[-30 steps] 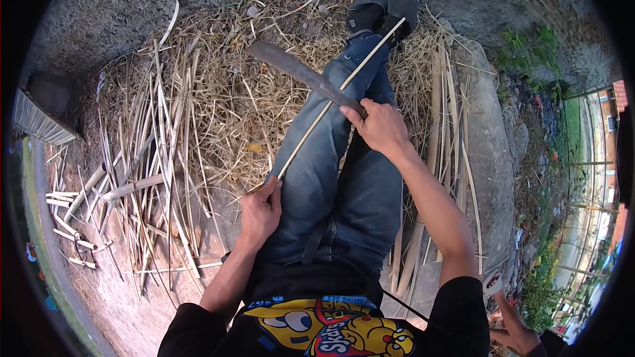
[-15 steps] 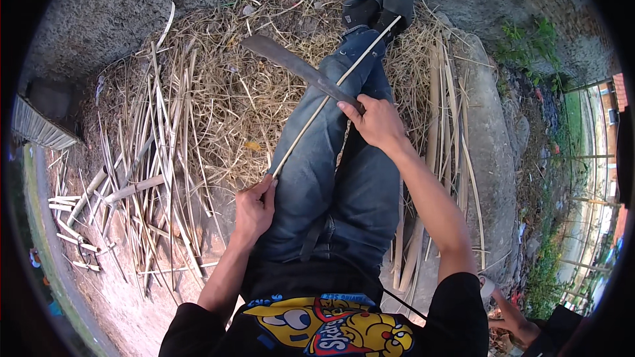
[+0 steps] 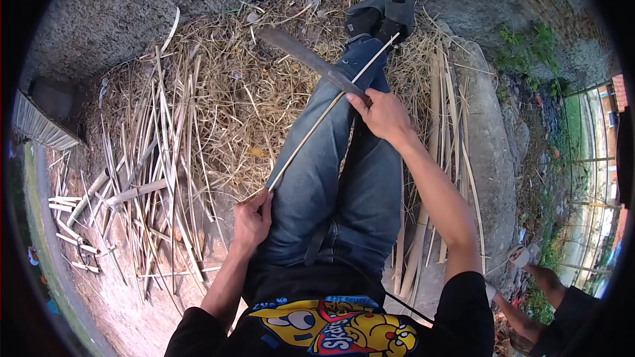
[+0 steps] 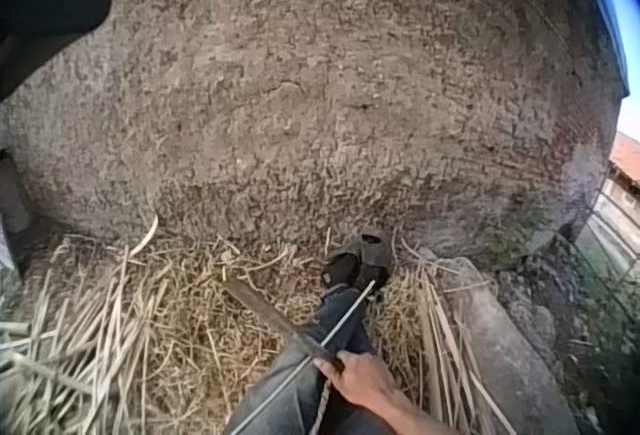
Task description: The person uses a machete to shave thin strips from a long wooden rod held against their lap, occasionally turning the rod and applying localized pressure with the blade.
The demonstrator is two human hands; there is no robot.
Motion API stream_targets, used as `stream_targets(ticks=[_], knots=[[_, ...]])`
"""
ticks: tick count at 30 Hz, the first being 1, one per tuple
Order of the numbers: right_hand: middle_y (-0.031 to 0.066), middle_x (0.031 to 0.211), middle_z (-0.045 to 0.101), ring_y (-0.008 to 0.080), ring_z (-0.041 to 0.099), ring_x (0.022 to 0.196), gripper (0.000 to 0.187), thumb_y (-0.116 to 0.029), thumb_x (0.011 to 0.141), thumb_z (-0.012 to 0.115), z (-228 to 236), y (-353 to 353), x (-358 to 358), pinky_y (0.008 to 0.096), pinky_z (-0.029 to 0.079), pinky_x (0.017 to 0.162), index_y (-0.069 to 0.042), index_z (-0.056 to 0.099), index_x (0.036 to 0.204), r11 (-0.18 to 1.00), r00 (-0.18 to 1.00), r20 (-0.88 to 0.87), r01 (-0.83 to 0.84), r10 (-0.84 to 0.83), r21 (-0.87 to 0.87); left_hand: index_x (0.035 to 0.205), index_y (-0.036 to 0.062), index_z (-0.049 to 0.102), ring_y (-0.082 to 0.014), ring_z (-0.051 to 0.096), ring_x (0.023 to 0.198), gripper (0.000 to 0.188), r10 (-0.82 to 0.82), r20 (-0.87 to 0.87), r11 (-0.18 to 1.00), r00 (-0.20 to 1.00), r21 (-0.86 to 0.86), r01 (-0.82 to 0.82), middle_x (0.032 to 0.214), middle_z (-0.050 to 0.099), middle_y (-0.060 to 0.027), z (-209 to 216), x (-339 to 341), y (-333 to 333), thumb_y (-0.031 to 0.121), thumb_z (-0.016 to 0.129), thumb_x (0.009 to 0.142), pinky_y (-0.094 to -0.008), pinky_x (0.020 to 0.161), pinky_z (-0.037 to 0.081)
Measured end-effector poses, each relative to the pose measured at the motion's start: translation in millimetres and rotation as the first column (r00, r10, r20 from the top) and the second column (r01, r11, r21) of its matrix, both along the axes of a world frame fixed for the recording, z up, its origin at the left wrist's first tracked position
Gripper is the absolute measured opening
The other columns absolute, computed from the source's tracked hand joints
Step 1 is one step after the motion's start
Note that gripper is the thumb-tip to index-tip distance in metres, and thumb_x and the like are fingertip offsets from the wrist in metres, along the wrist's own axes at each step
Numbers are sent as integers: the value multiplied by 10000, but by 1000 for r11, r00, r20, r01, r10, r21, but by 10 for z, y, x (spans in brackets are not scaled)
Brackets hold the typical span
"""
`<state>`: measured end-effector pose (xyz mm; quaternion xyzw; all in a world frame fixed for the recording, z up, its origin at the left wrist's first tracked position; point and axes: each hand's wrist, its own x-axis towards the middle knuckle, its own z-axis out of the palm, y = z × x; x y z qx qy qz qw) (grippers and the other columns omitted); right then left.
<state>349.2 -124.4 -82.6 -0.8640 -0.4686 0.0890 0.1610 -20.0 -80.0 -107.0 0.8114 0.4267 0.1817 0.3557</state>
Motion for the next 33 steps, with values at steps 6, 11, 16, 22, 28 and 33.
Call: stream_targets(ticks=[6, 11, 16, 22, 28, 33], knots=[[274, 802, 712, 498, 701, 829, 761, -726, 976, 483, -4, -22, 95, 558, 563, 753, -2, 711, 917, 997, 997, -14, 73, -72, 28, 1055, -31, 749, -295, 637, 547, 145, -30, 91, 998, 995, 52, 26, 705, 654, -214, -186, -263, 45, 37, 675, 951, -374, 539, 475], [329, 818, 695, 482, 707, 784, 851, -717, 1005, 427, -464, -192, 1604, 540, 552, 725, 78, 701, 870, 874, 883, 58, 449, -467, 186, 1036, -51, 737, -260, 657, 562, 132, -76, -10, 997, 997, -31, 76, 713, 650, -221, -276, -602, 110, 19, 667, 949, -364, 548, 482], [25, 599, 534, 135, 516, 450, 703, -713, 985, 521, -442, -537, 1453, 310, 406, 410, -56, 588, 740, 609, 571, -711, 752, -412, 251, 1082, -46, 744, -210, 599, 501, 178, -88, -30, 995, 996, -53, 87, 645, 621, -207, -251, -656, 181, 75, 664, 979, -360, 520, 456], [-2, 623, 507, 99, 465, 443, 597, -648, 1004, 556, -267, -627, 661, 259, 370, 405, -85, 562, 803, 695, 521, -816, 683, -250, 223, 1043, -34, 738, -203, 553, 486, 182, -93, 5, 993, 996, -68, 93, 630, 601, -207, -250, -523, 297, 118, 648, 998, -360, 520, 445], [7, 602, 531, 89, 485, 440, 603, -576, 997, 627, -246, -609, 246, 261, 377, 410, -30, 594, 746, 791, 588, -801, 541, -113, 286, 1070, -26, 743, -165, 544, 546, 197, -173, -57, 980, 983, -109, 166, 646, 607, -183, -140, -407, 418, 128, 633, 1015, -348, 547, 441], [13, 606, 551, 82, 503, 451, 417, -398, 936, 760, -377, -607, 112, 267, 369, 427, -12, 661, 811, 917, 745, -665, 301, -54, 263, 1046, -5, 736, -361, 643, 583, 181, -225, -87, 970, 971, -113, 214, 690, 631, -242, 99, -205, 411, 129, 618, 1018, -396, 578, 488]])
